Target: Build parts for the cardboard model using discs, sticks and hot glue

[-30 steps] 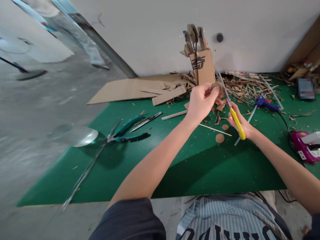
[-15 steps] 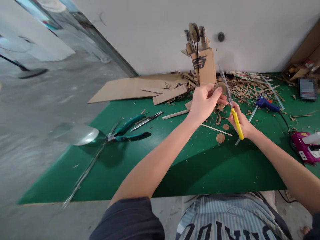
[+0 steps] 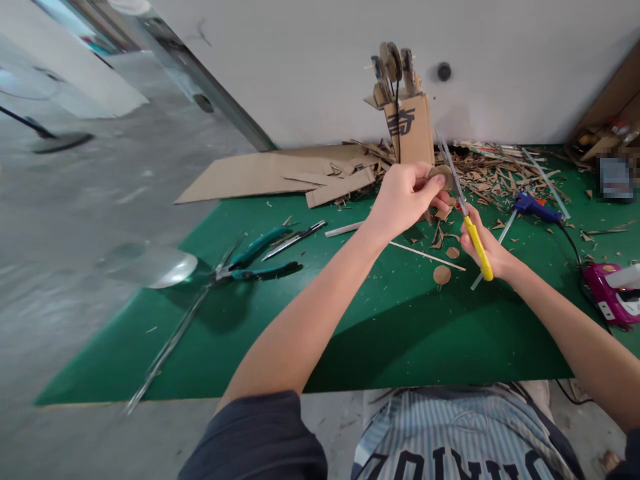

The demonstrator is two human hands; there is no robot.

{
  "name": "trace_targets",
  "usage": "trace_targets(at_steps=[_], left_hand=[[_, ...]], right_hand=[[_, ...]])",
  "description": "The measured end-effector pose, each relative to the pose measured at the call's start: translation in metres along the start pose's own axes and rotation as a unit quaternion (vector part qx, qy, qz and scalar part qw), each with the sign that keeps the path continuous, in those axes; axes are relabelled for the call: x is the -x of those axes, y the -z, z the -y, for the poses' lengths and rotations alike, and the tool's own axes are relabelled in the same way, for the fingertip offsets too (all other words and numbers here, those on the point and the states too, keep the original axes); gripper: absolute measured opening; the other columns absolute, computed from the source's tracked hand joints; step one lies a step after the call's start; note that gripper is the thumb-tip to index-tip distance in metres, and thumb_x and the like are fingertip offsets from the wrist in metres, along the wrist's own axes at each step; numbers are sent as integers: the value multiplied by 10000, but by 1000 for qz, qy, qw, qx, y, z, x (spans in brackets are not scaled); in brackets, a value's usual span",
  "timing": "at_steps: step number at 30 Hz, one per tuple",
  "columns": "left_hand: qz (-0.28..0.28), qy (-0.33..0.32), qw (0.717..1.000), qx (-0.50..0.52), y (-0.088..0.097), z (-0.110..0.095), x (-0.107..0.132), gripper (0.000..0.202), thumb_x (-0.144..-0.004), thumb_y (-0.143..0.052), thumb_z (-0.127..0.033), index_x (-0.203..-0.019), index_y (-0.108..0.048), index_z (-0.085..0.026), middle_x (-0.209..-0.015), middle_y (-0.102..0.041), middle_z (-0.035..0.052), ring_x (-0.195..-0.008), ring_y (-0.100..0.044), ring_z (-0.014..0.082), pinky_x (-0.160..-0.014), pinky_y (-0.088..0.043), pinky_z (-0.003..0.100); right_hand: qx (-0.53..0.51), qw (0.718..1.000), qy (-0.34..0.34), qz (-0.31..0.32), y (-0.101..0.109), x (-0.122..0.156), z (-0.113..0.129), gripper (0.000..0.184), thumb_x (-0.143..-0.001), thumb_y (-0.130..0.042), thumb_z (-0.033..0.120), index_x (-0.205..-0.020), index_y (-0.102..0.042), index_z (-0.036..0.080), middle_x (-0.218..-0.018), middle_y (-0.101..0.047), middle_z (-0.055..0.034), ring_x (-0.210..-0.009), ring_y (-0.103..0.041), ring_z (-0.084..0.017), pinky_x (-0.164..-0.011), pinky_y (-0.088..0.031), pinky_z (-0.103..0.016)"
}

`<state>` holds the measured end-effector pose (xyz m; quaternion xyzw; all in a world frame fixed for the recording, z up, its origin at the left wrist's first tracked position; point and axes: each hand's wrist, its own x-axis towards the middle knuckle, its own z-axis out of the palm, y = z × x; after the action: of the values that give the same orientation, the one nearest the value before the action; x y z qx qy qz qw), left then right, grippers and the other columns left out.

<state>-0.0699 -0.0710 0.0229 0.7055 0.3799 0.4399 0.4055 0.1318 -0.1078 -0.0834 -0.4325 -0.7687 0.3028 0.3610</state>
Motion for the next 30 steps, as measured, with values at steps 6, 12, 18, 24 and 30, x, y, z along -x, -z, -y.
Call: trace_targets(at_steps=[6, 12, 18, 24, 30], left_hand=[[7, 3, 1000, -6, 1, 3, -3, 169, -961, -610, -208, -796, -627, -175, -723, -719, 27, -583, -723, 129, -577, -569, 226], [14, -5, 1000, -18, 7, 3, -3, 197, -947, -619, -207, -752, -621, -178, -701, -699, 20, -587, -731, 125, -556, -540, 201], [41, -10, 998, -40, 14, -5, -2, 222, -923, -670, -235, -716, -612, -180, -657, -673, 13, -555, -699, 123, -543, -540, 204], [52, -16, 994, -91, 18, -4, -5, 245, -943, -607, -192, -697, -600, -182, -651, -679, 19, -557, -682, 132, -567, -543, 235], [53, -17, 994, -94, 27, -3, -6, 173, -930, -663, -222, -760, -662, -185, -667, -686, 20, -549, -668, 128, -577, -549, 242]], right_hand=[[6, 1000, -30, 6, 1, -3, 8, 681, -992, -397, 659, -1507, -275, 230, -768, -495, 22, -628, -482, -173, -600, -392, -340], [33, 999, -32, 12, 3, -6, 18, 630, -991, -429, 559, -1473, -303, 173, -702, -484, 37, -586, -458, -162, -582, -356, -333], [55, 998, -30, 16, 6, -6, 22, 558, -973, -482, 454, -1436, -320, 187, -693, -474, 41, -559, -434, -152, -565, -319, -324], [83, 994, -65, 33, 10, -6, 26, 566, -943, -492, 452, -1400, -323, 164, -676, -469, 34, -559, -448, -174, -579, -325, -338], [104, 991, -80, 28, 10, -5, 24, 572, -922, -540, 473, -1389, -365, 192, -695, -526, 11, -545, -452, -176, -574, -335, -331]])
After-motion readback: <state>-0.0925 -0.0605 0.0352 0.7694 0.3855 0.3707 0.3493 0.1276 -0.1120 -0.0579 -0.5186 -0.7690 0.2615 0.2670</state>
